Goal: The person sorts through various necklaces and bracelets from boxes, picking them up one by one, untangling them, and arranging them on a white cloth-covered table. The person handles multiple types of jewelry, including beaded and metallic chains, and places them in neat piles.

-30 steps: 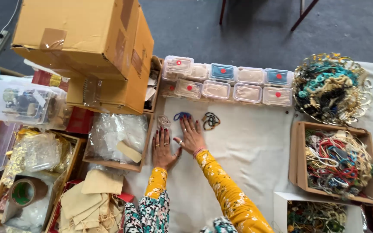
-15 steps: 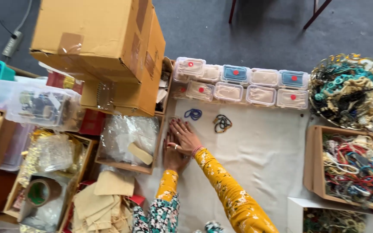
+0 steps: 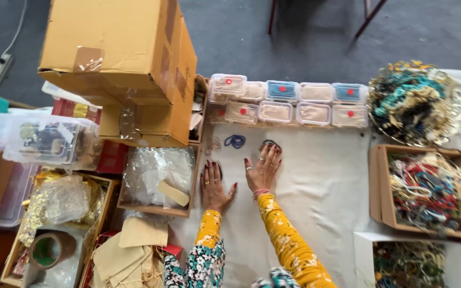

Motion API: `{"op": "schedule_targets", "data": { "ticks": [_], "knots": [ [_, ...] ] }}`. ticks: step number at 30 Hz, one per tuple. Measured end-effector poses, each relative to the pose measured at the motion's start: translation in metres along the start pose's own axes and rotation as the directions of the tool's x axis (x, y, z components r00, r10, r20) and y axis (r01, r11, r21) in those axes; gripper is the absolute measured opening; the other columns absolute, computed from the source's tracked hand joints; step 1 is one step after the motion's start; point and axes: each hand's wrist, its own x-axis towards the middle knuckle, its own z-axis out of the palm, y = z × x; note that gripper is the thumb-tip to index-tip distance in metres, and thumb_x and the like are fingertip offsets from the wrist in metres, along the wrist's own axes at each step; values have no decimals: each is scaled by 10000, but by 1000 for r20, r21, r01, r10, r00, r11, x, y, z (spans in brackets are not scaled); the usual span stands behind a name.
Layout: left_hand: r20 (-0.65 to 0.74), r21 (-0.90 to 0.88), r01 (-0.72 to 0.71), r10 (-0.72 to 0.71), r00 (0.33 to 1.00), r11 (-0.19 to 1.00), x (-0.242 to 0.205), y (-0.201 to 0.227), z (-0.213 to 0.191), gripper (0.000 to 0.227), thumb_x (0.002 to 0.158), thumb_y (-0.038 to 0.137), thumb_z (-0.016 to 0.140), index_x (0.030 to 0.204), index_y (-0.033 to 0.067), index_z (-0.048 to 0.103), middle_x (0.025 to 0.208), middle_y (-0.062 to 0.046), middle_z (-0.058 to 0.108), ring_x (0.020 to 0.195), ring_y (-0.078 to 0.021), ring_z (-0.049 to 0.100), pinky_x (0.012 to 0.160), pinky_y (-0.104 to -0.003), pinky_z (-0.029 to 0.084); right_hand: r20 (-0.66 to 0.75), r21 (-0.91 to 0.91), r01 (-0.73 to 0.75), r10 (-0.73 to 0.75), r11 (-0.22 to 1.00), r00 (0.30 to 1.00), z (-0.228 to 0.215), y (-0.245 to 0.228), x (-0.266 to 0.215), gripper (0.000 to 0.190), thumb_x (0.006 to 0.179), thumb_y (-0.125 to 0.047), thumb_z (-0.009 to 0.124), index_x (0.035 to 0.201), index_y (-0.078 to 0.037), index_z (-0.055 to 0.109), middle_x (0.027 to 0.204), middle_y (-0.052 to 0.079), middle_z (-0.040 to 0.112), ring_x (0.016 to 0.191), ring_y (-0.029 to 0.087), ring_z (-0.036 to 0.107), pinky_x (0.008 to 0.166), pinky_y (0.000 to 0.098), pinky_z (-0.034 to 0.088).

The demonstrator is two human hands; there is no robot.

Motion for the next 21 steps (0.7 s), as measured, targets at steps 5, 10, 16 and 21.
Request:
{"op": "schedule_targets", "data": {
  "ticks": [5,10,16,21],
  "knots": [
    [-3,46,-24,24,1000,999,-3,-8,18,1059,835,671,598,1611,73,195,1689,-164,168,1541,-331,201,1235,-509,173,271,-61,-44,59,997,961,-9,24,16,1000,905,-608,589,1595,-12,178,1668,203,156,1544,387,94,1220,536,103],
    [-23,83,-62,64,998,995,-2,-17,23,1062,844,692,590,1614,85,182,1691,-162,147,1544,-338,181,1235,-526,161,400,106,157,-187,982,897,-24,41,28,962,934,-614,593,1589,-12,228,1678,206,185,1581,379,149,1284,484,155],
    [-113,34,-140,143,983,990,-54,-4,14,1033,842,665,582,1610,105,178,1681,-175,119,1537,-363,147,1225,-551,152,233,178,141,-181,974,955,-71,86,-82,925,935,-557,599,1613,-62,208,1679,259,130,1553,403,139,1252,492,151],
    [-53,-23,-132,130,990,991,-163,12,8,852,950,538,531,1589,49,251,1686,-155,186,1549,-290,185,1238,-503,157,450,-36,323,-273,946,850,-152,115,-207,909,924,-595,556,1604,-135,166,1665,166,126,1528,366,123,1218,524,110]
  ]
}}
